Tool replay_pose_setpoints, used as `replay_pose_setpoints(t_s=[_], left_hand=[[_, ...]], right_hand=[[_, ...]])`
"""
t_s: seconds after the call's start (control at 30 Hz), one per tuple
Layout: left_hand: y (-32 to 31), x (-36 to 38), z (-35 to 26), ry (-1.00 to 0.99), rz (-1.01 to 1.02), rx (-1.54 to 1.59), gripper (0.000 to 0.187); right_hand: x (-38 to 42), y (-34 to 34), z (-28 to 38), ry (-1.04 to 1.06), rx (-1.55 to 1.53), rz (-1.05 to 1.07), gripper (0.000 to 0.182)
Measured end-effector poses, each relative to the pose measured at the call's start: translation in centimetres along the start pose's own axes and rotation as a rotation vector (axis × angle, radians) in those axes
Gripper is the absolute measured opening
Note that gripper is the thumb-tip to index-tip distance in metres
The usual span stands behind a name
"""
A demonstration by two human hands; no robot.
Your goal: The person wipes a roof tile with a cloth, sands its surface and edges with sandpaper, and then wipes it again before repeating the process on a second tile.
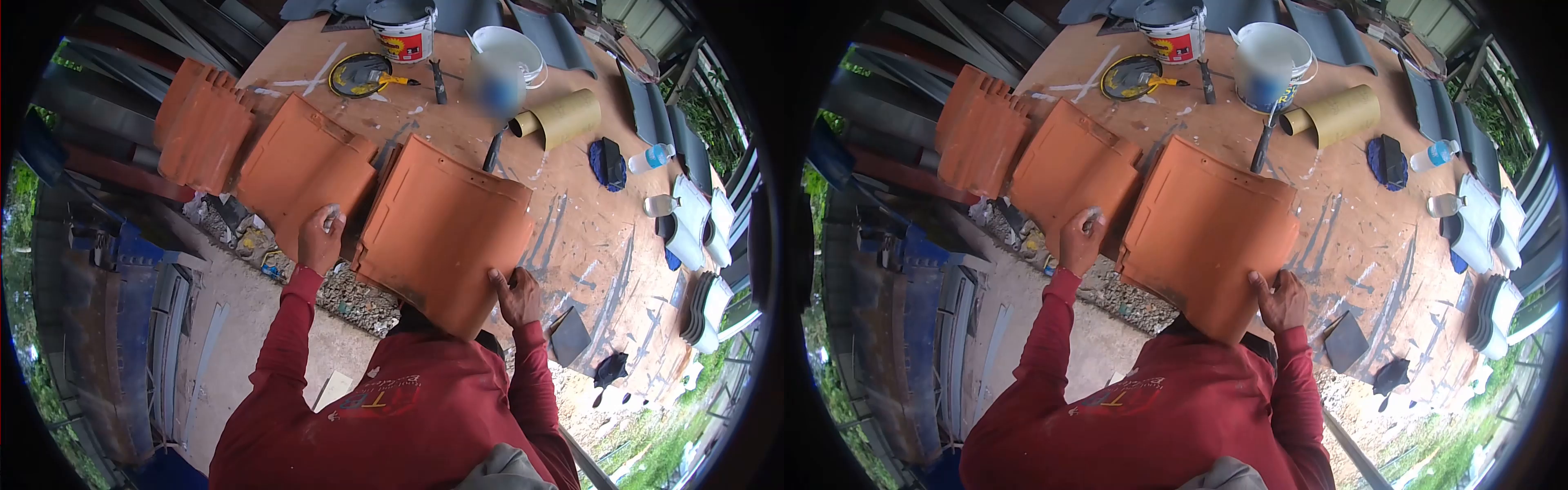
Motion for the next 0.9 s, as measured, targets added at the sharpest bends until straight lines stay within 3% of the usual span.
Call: replay_pose_setpoints(t_s=[0.1,0.17,0.27,0.3,0.37,0.63,0.77,0.9], left_hand=[[-2.1,3.7,-0.9,0.031,0.169,-0.064,0.047],[-3.7,4.2,-0.1,0.001,0.161,-0.081,0.05],[-5.1,3.2,-0.4,-0.239,-0.011,-0.3,0.053],[-5.0,2.6,-1.5,-0.234,-0.014,-0.303,0.053],[-4.6,1.5,-3.7,-0.218,0.18,-0.44,0.048],[-5.0,2.0,-5.4,-0.335,0.128,-0.576,0.031],[-3.2,2.8,-5.5,-0.317,0.12,-0.538,0.029],[-2.4,3.3,-3.1,-0.267,0.034,-0.517,0.032]], right_hand=[[0.1,0.0,0.0,-0.016,0.01,0.078,0.079],[0.5,-0.5,-0.4,-0.136,-0.044,0.107,0.079],[0.7,-1.6,-0.6,-0.141,-0.073,0.046,0.08],[0.5,-1.8,-0.6,-0.14,-0.085,0.016,0.081],[0.1,-2.1,-1.1,-0.174,-0.081,0.031,0.082],[1.1,-2.3,-0.3,-0.163,-0.079,-0.107,0.082],[1.8,-2.1,-0.3,-0.123,-0.058,-0.071,0.08],[1.8,-2.3,1.3,-0.105,0.016,0.11,0.078]])
Point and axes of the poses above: each hand's wrist, its own x-axis away from the middle knuckle, its own y-axis out of the back of the hand, z = x × y, the point moved 1 cm from there along -x, towards the middle knuckle, and after that the axes turned 11 degrees about -z, right-handed, at the moved point
